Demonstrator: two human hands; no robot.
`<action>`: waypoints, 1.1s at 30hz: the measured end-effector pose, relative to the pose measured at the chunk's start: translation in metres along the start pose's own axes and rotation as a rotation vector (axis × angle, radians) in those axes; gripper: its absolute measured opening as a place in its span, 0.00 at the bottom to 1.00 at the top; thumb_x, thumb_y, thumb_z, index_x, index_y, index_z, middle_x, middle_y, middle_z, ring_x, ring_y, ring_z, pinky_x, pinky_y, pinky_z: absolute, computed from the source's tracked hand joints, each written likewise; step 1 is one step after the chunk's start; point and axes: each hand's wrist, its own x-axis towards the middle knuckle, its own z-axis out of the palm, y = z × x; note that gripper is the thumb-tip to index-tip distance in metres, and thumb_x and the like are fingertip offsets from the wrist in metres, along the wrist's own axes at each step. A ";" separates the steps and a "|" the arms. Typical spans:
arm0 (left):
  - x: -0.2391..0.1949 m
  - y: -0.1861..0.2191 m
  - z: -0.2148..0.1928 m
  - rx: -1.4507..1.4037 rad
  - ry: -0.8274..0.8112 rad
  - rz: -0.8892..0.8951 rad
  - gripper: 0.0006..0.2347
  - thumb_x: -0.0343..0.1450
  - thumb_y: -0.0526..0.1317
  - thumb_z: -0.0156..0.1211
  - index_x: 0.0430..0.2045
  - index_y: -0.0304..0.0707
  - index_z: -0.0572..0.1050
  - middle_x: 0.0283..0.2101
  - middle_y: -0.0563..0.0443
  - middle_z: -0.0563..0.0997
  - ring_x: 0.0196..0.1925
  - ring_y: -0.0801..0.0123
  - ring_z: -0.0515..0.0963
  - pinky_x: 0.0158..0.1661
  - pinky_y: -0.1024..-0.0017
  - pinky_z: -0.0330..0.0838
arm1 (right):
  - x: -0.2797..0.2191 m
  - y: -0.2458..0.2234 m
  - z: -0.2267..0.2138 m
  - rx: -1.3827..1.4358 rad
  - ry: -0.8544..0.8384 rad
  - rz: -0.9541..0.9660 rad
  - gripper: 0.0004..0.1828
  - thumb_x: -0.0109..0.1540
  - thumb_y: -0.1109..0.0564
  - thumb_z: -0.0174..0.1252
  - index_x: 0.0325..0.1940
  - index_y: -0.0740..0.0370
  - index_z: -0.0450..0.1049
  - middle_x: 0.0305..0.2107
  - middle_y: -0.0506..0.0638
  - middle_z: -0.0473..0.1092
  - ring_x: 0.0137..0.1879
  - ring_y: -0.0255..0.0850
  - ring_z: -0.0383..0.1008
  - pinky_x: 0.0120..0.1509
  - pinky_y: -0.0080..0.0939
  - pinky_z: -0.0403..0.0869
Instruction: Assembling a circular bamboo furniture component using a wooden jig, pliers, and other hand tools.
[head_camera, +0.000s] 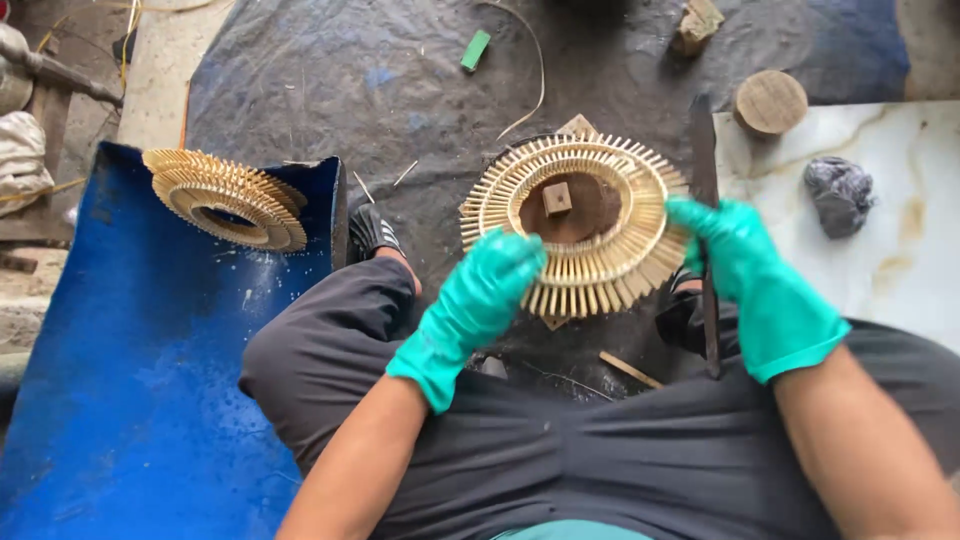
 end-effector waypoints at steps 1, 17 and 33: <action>0.001 0.002 -0.004 0.004 -0.002 -0.012 0.20 0.66 0.29 0.65 0.53 0.37 0.74 0.58 0.43 0.76 0.62 0.49 0.75 0.63 0.53 0.70 | 0.005 0.001 0.002 -0.005 -0.010 0.006 0.21 0.60 0.43 0.70 0.44 0.60 0.74 0.18 0.46 0.66 0.19 0.35 0.64 0.22 0.37 0.65; -0.020 -0.089 0.049 -0.882 0.021 -1.233 0.23 0.70 0.34 0.65 0.60 0.29 0.66 0.50 0.44 0.82 0.47 0.67 0.83 0.45 0.72 0.80 | 0.034 0.000 0.026 -0.162 -0.012 0.140 0.18 0.59 0.49 0.68 0.48 0.59 0.76 0.27 0.47 0.74 0.22 0.33 0.69 0.23 0.36 0.68; 0.058 -0.023 0.039 -0.020 -0.128 -0.441 0.23 0.75 0.37 0.66 0.66 0.38 0.66 0.65 0.39 0.74 0.67 0.51 0.75 0.65 0.61 0.73 | 0.032 -0.012 0.038 -0.215 0.065 0.140 0.18 0.60 0.51 0.67 0.48 0.64 0.75 0.27 0.48 0.74 0.21 0.34 0.68 0.21 0.35 0.67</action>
